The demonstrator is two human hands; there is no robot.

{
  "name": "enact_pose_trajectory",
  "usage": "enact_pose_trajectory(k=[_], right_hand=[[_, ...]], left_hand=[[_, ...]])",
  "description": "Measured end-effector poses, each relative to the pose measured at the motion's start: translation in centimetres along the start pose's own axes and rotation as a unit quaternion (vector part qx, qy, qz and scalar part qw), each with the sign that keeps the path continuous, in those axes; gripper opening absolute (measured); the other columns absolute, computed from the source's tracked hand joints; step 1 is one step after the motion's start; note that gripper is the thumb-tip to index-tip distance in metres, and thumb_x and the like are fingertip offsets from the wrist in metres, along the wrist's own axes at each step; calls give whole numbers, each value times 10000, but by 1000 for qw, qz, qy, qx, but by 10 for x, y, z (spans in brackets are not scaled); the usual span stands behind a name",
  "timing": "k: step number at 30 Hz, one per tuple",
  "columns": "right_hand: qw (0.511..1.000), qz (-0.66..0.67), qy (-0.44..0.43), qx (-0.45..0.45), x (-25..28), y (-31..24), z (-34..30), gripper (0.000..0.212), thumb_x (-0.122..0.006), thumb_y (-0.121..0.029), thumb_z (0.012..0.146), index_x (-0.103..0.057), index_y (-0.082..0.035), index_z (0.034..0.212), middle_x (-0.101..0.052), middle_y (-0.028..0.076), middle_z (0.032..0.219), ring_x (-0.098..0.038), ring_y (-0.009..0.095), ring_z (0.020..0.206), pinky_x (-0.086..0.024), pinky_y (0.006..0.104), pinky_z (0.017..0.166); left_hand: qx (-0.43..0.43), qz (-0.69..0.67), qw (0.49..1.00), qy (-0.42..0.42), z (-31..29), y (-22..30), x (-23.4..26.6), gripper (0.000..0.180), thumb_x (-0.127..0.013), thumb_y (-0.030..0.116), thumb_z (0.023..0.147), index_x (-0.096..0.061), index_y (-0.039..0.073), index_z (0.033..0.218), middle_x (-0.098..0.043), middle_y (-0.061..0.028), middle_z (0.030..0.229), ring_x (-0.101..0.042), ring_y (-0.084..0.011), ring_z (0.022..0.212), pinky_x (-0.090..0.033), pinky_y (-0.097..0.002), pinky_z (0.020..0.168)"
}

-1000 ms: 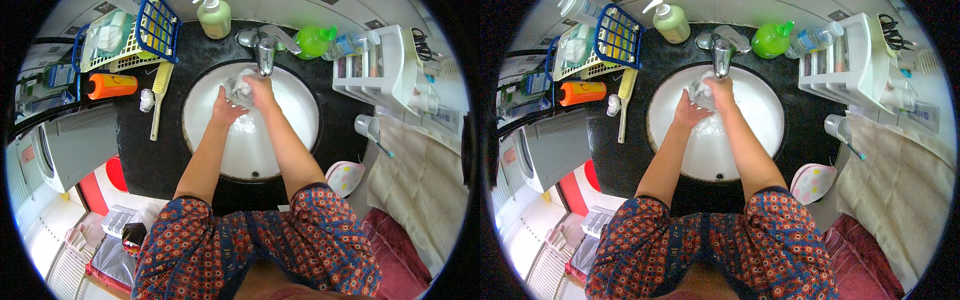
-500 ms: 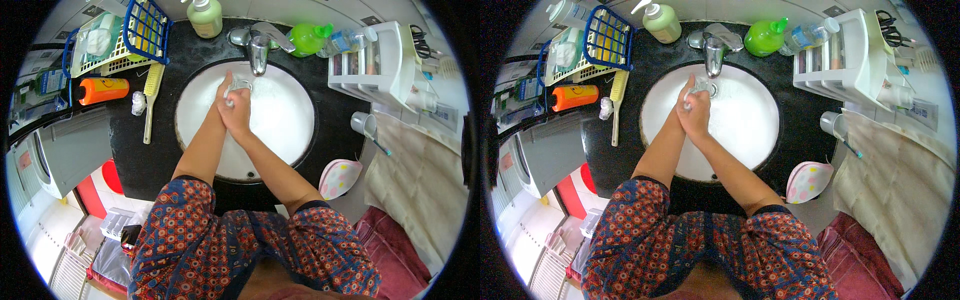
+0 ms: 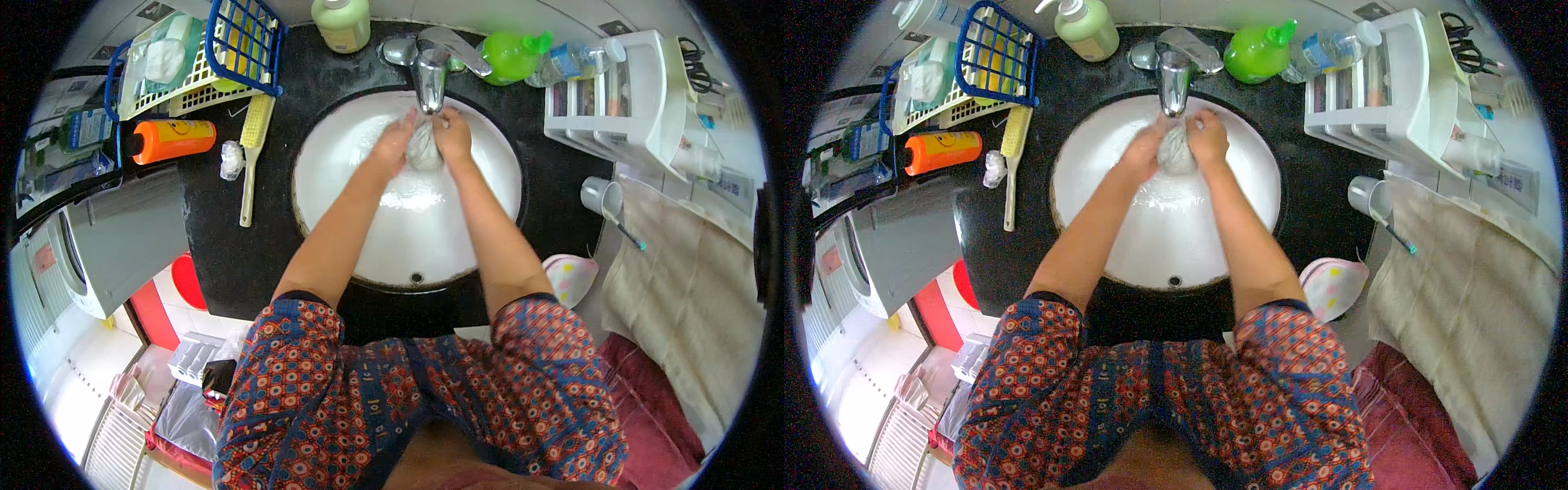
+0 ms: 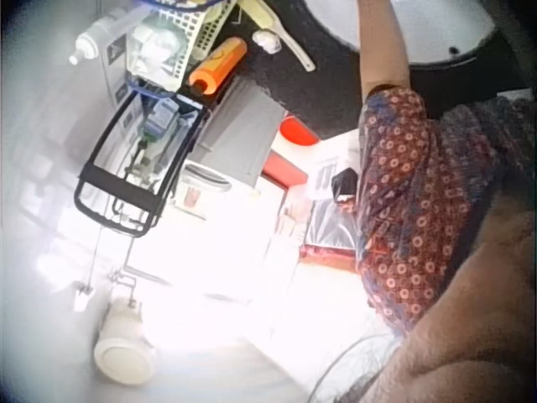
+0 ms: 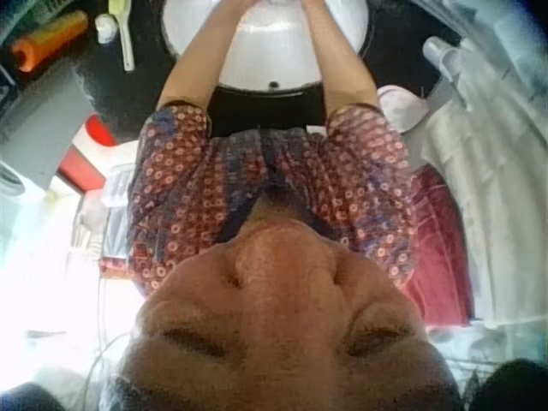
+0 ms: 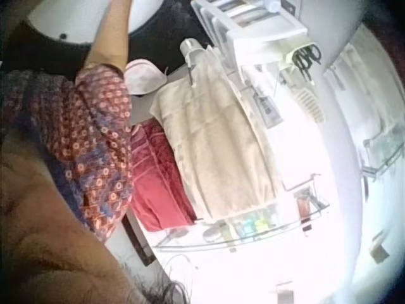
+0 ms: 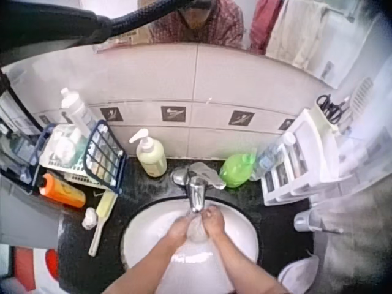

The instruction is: The person cleans a bathroom using a white cloth. They wipe the mirror, the wall tiles, the toilet, and the sink countertop. The person also washes the cloth in the sink and wrings it out multiple times during the process.

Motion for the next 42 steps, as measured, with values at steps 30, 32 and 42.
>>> enact_pose_trajectory(k=[30,32,42], right_hand=[[976,71,-158,128,15,-63,-43,711,-754,-22,636,-459,-24,1283,-558,142,1191,-542,252,1097,-443,335,924],[953,201,-225,-27,7,-36,-37,717,-777,-48,628,-470,-13,1275,-570,149,1186,-552,289,1110,-447,360,927],[955,160,-227,102,42,-84,-46,365,-805,-139,677,-563,-5,914,-564,80,910,-568,186,860,-449,284,723]], left_hand=[[-28,69,997,-31,-39,50,-29,247,-606,136,894,-590,11,1106,-643,-98,981,-627,-217,924,-520,-349,787],[-43,107,992,-57,-38,55,-39,249,-610,131,888,-590,6,1102,-640,-96,984,-627,-220,930,-520,-348,788],[-78,-51,993,71,-131,102,58,321,-565,74,912,-575,25,1229,-613,-128,1173,-589,-242,1070,-462,-363,968]])
Point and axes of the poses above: each hand's wrist, its own z-axis towards the middle knuckle, its own x-axis out of the back of the hand, y = z × x, the point moved 7 cm from there along z, towards the middle knuckle
